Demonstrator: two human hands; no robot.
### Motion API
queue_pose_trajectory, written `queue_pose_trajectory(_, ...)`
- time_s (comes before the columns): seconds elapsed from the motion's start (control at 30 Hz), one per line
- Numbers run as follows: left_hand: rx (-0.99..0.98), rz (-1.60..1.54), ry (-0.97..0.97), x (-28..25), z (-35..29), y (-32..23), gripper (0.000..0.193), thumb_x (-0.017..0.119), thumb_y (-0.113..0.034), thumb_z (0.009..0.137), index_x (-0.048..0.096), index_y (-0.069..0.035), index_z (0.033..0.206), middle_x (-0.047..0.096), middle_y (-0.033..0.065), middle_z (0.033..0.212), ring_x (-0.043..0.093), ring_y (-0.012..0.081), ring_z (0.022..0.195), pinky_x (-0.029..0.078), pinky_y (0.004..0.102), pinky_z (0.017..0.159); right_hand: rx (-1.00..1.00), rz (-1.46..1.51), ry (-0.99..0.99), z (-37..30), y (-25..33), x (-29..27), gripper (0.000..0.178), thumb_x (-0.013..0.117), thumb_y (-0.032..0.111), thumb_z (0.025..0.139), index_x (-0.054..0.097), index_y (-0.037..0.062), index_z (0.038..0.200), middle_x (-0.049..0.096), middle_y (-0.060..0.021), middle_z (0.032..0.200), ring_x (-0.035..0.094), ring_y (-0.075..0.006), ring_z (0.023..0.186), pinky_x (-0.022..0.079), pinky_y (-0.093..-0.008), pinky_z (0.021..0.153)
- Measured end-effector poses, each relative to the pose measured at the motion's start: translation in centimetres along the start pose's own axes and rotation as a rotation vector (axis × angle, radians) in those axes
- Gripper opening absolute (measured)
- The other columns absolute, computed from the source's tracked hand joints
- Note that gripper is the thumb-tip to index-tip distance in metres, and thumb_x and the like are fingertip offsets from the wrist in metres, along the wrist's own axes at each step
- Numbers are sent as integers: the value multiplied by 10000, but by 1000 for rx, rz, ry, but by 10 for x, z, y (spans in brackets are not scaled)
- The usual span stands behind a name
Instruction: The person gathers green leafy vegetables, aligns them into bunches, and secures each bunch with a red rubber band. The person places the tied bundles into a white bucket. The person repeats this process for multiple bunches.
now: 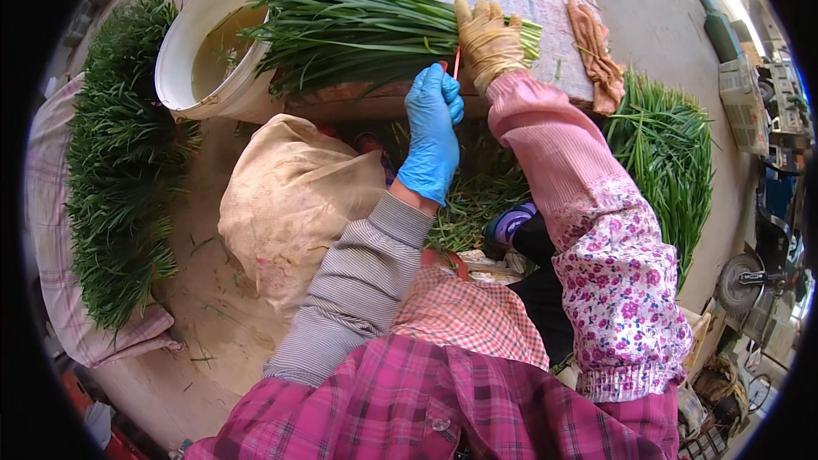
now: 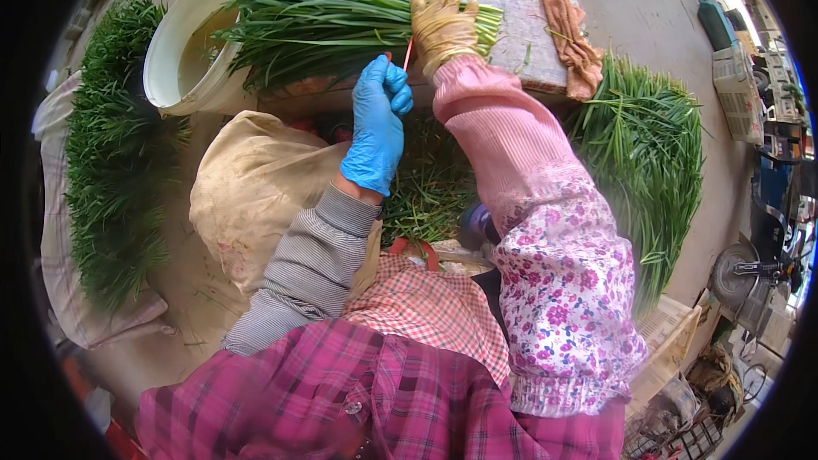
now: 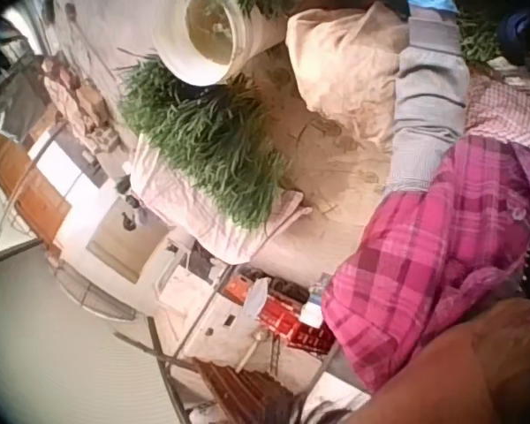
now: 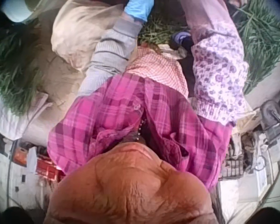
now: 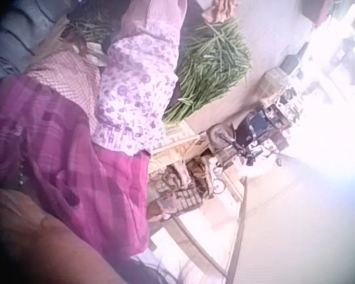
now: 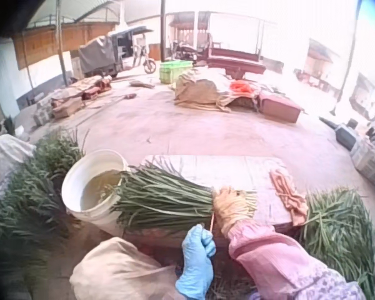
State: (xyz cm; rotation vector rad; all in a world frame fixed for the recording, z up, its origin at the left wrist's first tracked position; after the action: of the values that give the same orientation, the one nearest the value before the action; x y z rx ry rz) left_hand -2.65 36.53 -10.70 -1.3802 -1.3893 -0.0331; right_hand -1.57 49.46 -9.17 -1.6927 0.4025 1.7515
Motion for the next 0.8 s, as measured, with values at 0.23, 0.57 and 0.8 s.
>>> queue_pose_trajectory(0.23,48,95,-34,1,-22,-2,260,481,-246,923,416,-165,685,370,-65,564,264,57,426,191,245,411,-30,-55,154,6,-2,-33,813,803,334,620,392,131,1291,544,-159,1174,536,-339,1118,424,-499,903)
queue_pose_trajectory(0.57,-188,-109,62,-49,10,29,204,600,-362,868,556,-168,909,556,-5,860,495,129,704,418,313,631,-80,41,286,11,4,-43,1132,840,357,549,197,123,1451,319,-162,1436,292,-324,1351,279,-449,1070)
queue_pose_trajectory(0.8,-335,-216,97,-65,18,25,534,694,-467,796,527,-174,1211,546,36,1144,511,242,1089,418,525,923,-194,356,455,5,-3,-70,986,694,652,668,382,24,1361,598,-199,1178,554,-340,1137,411,-398,977)
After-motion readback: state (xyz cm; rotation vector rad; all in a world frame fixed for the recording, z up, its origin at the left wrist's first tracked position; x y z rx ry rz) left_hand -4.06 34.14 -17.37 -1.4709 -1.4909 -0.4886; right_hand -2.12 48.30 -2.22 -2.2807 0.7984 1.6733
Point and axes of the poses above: each hand's wrist, its own z-axis towards the middle knuckle, its own x-axis out of the palm, y = z × x, the point moved 3 cm from there along z, towards the middle knuckle
